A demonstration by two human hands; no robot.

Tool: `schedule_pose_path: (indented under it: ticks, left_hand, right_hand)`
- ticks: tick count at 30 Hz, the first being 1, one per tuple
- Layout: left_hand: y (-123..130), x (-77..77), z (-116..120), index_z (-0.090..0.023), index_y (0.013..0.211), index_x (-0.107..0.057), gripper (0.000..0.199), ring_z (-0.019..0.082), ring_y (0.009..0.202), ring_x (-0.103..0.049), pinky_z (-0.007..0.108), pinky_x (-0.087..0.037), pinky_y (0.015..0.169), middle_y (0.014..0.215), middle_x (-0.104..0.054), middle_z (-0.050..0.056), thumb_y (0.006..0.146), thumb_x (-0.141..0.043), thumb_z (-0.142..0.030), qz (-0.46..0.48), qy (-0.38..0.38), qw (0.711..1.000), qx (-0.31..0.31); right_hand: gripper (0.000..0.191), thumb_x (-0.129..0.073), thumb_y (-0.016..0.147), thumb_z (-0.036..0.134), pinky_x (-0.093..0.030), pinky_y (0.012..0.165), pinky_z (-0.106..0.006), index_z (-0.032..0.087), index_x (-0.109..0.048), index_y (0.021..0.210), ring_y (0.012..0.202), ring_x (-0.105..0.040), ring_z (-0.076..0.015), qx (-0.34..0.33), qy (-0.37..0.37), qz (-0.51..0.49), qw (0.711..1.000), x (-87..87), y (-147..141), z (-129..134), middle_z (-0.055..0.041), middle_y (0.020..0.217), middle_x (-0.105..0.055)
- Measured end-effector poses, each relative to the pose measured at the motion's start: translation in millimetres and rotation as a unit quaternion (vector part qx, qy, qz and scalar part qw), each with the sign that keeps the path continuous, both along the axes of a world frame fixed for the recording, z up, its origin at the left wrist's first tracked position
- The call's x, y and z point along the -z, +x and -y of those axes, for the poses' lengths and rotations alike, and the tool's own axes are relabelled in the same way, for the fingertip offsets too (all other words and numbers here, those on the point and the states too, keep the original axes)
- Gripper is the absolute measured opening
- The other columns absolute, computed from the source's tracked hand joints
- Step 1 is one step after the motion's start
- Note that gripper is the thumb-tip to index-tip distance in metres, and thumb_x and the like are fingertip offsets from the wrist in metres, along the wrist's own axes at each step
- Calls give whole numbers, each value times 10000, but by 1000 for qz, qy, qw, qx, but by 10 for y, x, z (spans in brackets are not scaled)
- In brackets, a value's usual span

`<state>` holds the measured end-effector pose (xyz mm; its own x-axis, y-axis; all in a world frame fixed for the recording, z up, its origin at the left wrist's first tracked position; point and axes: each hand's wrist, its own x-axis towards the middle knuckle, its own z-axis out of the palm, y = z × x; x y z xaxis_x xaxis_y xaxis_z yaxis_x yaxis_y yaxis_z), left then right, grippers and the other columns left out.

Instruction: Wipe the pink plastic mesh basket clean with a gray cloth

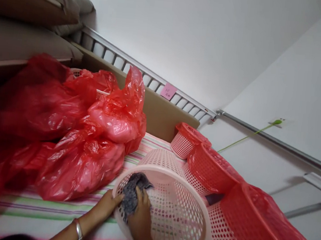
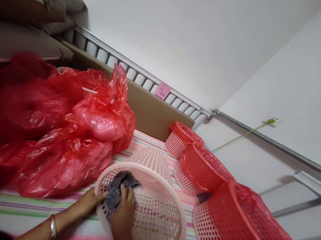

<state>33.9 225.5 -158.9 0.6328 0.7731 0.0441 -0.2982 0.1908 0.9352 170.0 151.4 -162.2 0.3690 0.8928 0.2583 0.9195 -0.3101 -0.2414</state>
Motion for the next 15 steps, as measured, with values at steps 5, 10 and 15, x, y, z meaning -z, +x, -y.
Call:
schedule_pose_path:
  ticks: [5,10,15]
  left_hand:
    - [46,47,-10,-101,926,-681,535,253,793,-637,366,-493,806,799,-725,82,686,-612,-574,-21,8,1000,15]
    - [49,2,-1,-106,952,-676,398,235,837,-632,321,-487,790,890,-724,78,751,-584,-437,-25,18,999,21]
    - [66,-45,-26,-96,898,-679,388,213,738,-621,312,-492,705,801,-720,73,758,-546,-433,-49,-6,999,17]
  right_hand:
    - [491,-463,739,146,-428,846,-290,198,-526,1224,1021,-571,-230,39,-59,36,997,-112,379,-428,-99,1081,-620]
    - [395,-412,835,278,-379,926,-341,154,-589,1166,1157,-486,-268,111,-41,69,991,-276,889,-836,-134,1172,-596]
    - [468,-537,745,274,-381,924,-341,155,-572,1196,1126,-520,-277,103,-78,47,991,-144,1079,-1025,-136,1193,-592]
